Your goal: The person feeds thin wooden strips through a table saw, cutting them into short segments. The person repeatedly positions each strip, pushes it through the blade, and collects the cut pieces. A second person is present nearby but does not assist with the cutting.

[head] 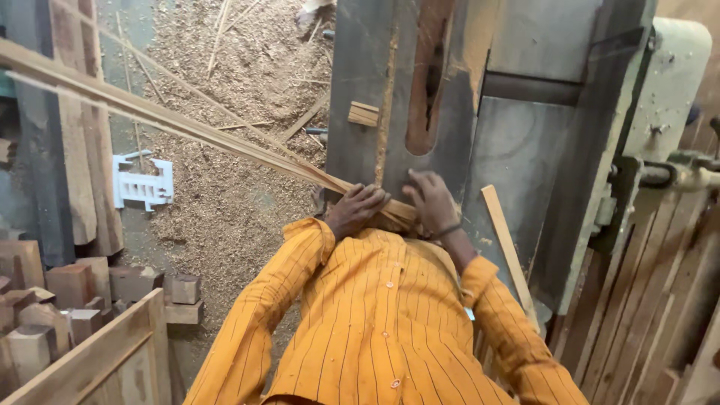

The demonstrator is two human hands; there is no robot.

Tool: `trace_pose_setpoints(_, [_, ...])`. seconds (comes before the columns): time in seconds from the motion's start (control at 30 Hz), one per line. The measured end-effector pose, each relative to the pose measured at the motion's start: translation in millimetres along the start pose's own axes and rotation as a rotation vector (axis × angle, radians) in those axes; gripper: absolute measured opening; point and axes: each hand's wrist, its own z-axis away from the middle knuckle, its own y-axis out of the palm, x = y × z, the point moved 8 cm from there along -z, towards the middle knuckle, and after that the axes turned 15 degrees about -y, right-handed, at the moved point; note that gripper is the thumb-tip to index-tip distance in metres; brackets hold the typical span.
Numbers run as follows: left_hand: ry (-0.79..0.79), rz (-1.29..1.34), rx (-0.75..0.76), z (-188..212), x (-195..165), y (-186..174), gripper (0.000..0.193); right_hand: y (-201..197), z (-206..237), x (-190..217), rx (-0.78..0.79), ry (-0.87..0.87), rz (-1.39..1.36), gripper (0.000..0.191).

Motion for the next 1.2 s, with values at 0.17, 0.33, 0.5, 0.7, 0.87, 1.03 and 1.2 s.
trace_pose_setpoints(0.17, [-0.07, -0.034, -0.011, -15.6, -7.0, 6.3, 0.054, 8.0, 52.4, 20.6, 0.051, -0.158, 0.141, 0.065])
trace_pose_setpoints(0.33, [-0.111, -0.005, 0.102, -25.1, -12.4, 6.6, 0.066, 15.0, 56.4, -2.9, -0.036, -0.172, 0.25, 0.057])
trace_pose_setpoints(0.5, [-0.085, 0.064, 0.075, -25.9, -13.4, 2.0, 0.075, 14.8, 60.5, -14.5, -0.092, -0.234, 0.248, 0.052])
trace_pose_setpoints(0.7, [-0.068, -0.073, 0.007, -28.3, -13.5, 1.5, 0.07, 12.0, 61.9, -5.5, -0.137, -0.302, 0.317, 0.05])
trace_pose_setpoints(0.87, [-0.08, -0.041, 0.06, -29.1, -16.2, -6.2, 0.07, 15.9, 64.3, 1.0, -0.106, -0.241, 0.478, 0.056])
trace_pose_setpoints(1.03, [-0.085, -0.063, -0.034, -39.7, -22.4, -6.8, 0.062, 17.4, 65.5, -6.3, -0.08, -0.136, 0.599, 0.068])
trace_pose_setpoints(1.2, [-0.125, -0.048, -0.129, -62.9, -38.2, 6.9, 0.06, 3.0, 64.4, -28.1, -0.068, -0.005, 0.676, 0.069])
